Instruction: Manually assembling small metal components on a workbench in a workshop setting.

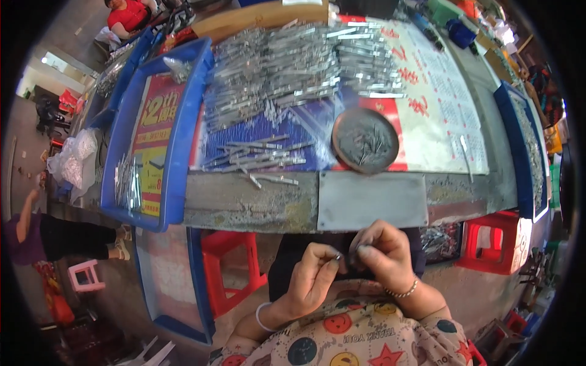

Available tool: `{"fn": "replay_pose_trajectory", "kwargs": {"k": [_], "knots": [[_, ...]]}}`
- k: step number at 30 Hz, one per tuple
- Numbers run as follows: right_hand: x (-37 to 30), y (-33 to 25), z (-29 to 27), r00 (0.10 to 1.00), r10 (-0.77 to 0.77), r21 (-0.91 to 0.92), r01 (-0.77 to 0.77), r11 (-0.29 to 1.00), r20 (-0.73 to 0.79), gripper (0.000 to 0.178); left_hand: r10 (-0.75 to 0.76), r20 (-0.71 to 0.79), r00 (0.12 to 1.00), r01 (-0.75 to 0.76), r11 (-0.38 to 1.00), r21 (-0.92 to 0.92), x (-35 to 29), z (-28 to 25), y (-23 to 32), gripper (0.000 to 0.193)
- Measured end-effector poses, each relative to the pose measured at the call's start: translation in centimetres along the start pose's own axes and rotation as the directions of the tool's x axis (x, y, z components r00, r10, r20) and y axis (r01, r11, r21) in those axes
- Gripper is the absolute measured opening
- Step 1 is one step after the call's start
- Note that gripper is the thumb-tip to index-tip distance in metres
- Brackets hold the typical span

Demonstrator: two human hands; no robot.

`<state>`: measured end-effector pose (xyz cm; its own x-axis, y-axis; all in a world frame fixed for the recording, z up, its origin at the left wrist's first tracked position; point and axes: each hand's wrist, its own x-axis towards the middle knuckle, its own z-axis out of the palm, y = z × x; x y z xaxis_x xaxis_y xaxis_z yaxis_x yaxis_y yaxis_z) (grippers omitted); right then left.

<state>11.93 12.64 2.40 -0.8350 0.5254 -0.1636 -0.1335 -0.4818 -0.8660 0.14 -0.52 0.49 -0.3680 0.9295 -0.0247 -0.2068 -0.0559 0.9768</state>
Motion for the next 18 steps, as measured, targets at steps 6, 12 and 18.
{"fn": "replay_pose_trajectory", "kwargs": {"k": [6, 12, 18], "knots": [[0.49, -0.18, -0.11, 0.999, 0.038, 0.117, -0.035, 0.993, -0.019, 0.012, -0.023, 0.013, 1.000, 0.022, 0.998, 0.051, 0.26, -0.08, -0.15, 0.013], [0.71, -0.39, -0.22, 0.998, 0.036, 0.081, -0.040, 0.996, 0.043, 0.012, -0.021, 0.052, 0.998, 0.018, 0.998, 0.055, 0.45, -0.22, -0.23, 0.015], [0.40, -0.10, -0.20, 0.998, 0.051, 0.052, -0.053, 0.997, 0.036, 0.011, -0.040, 0.093, 0.995, 0.039, 0.999, 0.015, 0.19, -0.30, -0.42, 0.015]]}}
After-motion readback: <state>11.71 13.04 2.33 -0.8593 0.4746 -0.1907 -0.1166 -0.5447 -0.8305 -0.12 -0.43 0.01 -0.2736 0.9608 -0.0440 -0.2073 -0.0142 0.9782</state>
